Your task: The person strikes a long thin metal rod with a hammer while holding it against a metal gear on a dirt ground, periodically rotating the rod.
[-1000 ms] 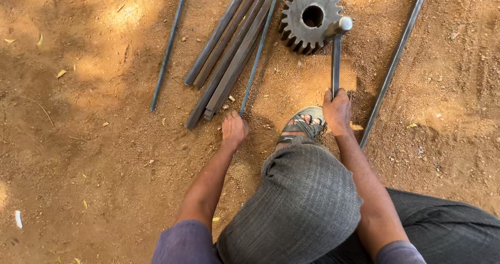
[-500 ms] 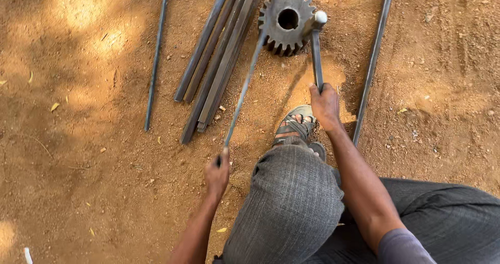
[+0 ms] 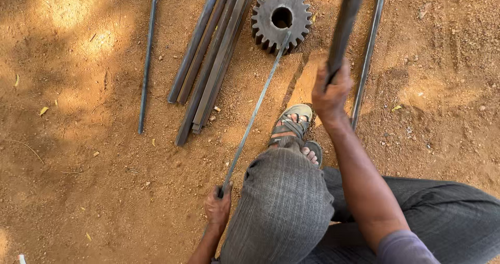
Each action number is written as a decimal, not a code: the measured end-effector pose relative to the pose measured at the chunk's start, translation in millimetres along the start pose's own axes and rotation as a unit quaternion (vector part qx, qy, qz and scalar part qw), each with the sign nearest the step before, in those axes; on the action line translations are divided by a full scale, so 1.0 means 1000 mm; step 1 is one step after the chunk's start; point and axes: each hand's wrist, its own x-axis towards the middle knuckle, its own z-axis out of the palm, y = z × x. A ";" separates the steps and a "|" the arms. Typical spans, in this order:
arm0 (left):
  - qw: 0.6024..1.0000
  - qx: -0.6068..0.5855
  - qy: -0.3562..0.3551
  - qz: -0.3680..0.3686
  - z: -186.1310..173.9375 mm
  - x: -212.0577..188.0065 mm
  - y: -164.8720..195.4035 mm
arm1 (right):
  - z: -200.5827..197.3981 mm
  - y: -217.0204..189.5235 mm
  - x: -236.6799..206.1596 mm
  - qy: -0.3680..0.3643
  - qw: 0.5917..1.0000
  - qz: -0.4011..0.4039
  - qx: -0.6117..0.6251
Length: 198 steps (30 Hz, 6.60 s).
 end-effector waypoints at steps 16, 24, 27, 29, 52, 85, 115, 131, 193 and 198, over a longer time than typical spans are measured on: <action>0.997 0.029 0.019 0.076 -0.009 -0.003 -0.009 | 0.008 0.011 -0.012 -0.062 0.980 0.105 -0.156; 0.952 0.135 0.165 0.221 -0.005 0.000 -0.015 | 0.014 0.013 0.026 -0.211 0.901 0.267 -0.268; 0.988 -0.018 0.031 0.149 -0.006 0.000 -0.019 | 0.008 0.013 0.007 -0.157 0.934 0.241 -0.214; 0.993 -0.064 -0.044 0.092 -0.004 0.004 -0.021 | 0.009 0.018 -0.012 -0.126 0.952 0.230 -0.161; 0.887 -0.311 -0.316 0.130 -0.001 0.074 0.249 | 0.006 0.034 -0.042 -0.194 0.880 0.299 -0.313; 0.601 -0.564 -0.500 0.266 -0.113 -0.042 0.436 | 0.027 0.074 -0.106 -0.207 0.857 0.348 -0.317; 0.929 -0.227 -0.286 0.057 0.061 0.098 0.208 | 0.027 0.013 0.026 0.040 0.994 -0.105 0.008; 0.941 -0.181 -0.285 0.030 0.061 0.096 0.182 | 0.052 0.038 0.022 -0.068 0.994 -0.001 -0.082; 0.673 -0.599 -0.378 0.213 -0.047 -0.010 0.483 | 0.044 0.064 -0.034 -0.158 0.930 0.264 -0.199; 0.595 -0.635 -0.446 0.207 -0.043 -0.007 0.480 | 0.044 0.078 -0.039 -0.148 0.937 0.252 -0.193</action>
